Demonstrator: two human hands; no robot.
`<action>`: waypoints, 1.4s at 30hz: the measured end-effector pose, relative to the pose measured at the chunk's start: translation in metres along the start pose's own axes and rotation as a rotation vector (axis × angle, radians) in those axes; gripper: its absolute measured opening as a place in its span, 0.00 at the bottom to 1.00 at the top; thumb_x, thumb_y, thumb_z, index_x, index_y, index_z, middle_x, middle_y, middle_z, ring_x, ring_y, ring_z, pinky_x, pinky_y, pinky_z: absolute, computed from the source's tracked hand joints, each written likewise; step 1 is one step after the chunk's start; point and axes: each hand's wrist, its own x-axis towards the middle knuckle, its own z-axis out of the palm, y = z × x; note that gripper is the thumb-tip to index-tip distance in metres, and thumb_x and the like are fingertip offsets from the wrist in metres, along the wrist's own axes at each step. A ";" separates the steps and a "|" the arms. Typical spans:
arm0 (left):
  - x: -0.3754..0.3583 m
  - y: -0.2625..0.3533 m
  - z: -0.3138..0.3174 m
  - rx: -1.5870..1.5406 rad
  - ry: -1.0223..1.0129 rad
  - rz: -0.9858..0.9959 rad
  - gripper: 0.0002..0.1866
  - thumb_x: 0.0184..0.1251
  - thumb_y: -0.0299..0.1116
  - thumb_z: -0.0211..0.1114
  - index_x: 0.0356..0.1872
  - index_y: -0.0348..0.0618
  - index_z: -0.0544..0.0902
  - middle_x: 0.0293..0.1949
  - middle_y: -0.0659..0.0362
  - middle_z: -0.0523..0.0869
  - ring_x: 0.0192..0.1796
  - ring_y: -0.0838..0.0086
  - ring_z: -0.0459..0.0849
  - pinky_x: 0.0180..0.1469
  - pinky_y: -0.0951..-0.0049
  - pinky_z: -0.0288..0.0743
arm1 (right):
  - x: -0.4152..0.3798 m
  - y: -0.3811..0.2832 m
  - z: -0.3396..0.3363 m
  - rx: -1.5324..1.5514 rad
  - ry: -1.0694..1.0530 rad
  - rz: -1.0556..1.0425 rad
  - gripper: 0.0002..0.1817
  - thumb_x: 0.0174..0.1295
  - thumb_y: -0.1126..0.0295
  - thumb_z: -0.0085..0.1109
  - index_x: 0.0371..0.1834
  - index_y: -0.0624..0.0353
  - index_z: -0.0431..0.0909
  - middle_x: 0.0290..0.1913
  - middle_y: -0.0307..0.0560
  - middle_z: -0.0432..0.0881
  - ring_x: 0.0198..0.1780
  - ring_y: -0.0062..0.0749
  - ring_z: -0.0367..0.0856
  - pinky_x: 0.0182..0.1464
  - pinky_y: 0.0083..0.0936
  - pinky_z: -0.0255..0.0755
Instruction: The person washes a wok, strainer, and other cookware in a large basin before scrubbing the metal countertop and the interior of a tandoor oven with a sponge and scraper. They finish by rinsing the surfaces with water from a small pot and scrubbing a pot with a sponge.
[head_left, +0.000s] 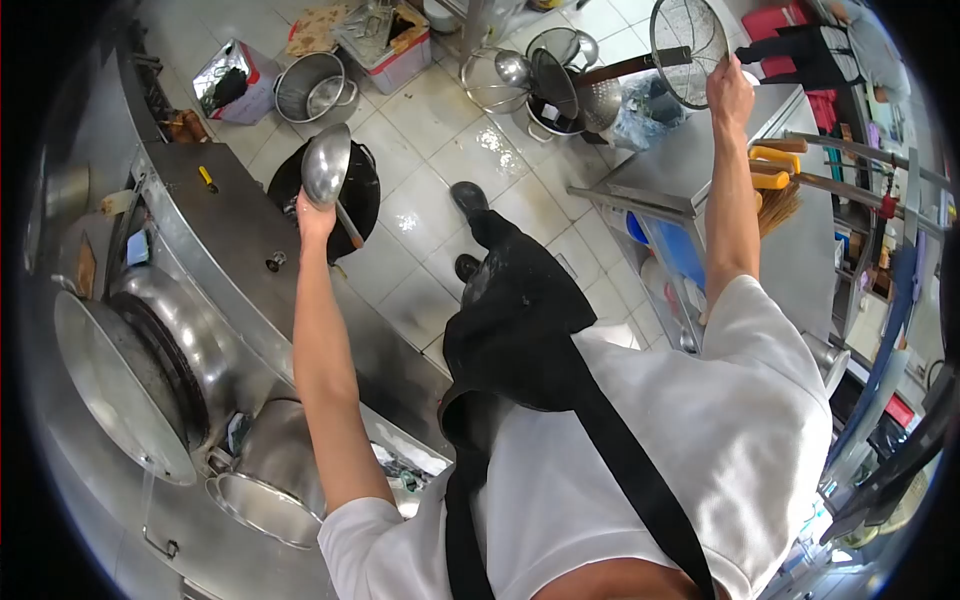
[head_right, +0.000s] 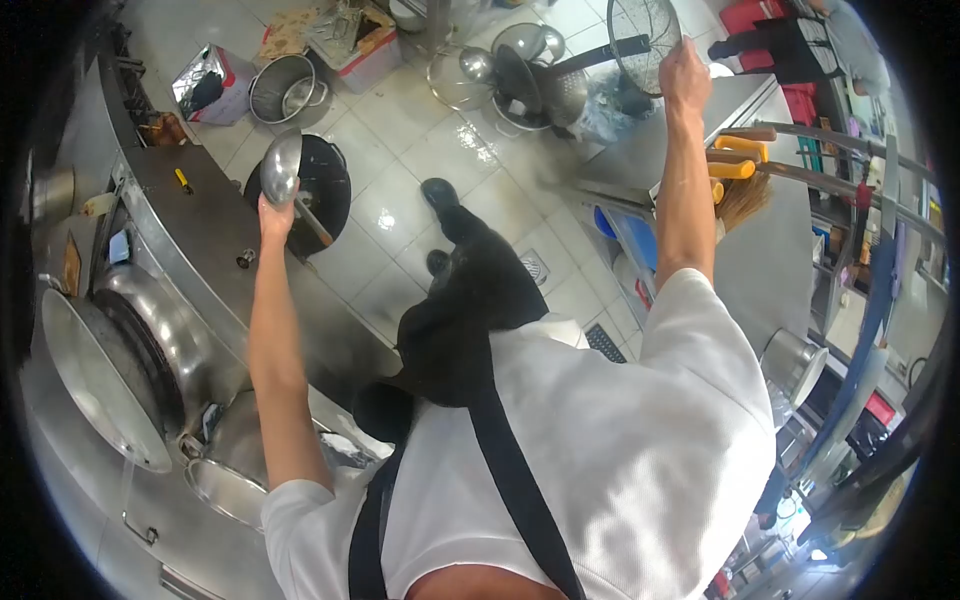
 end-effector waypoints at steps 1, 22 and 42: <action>-0.008 -0.008 0.003 0.031 0.022 -0.019 0.23 0.57 0.25 0.71 0.55 0.35 0.79 0.47 0.44 0.88 0.54 0.51 0.86 0.58 0.60 0.77 | -0.007 -0.001 0.012 0.006 -0.007 0.001 0.13 0.71 0.63 0.45 0.48 0.55 0.77 0.37 0.65 0.86 0.39 0.68 0.84 0.42 0.56 0.77; -0.067 0.223 0.124 0.020 -0.240 0.544 0.28 0.51 0.28 0.76 0.56 0.43 0.76 0.48 0.47 0.85 0.55 0.45 0.81 0.57 0.52 0.76 | -0.173 -0.199 -0.066 1.976 -1.002 1.091 0.31 0.63 0.72 0.70 0.66 0.69 0.67 0.60 0.52 0.78 0.62 0.42 0.78 0.69 0.45 0.69; -0.158 -0.007 -0.077 -0.017 -0.007 -0.357 0.33 0.64 0.34 0.70 0.71 0.43 0.70 0.57 0.46 0.83 0.54 0.63 0.84 0.55 0.65 0.79 | -0.079 0.020 0.111 1.863 0.179 1.427 0.16 0.70 0.75 0.59 0.58 0.72 0.73 0.56 0.55 0.81 0.55 0.44 0.83 0.60 0.43 0.79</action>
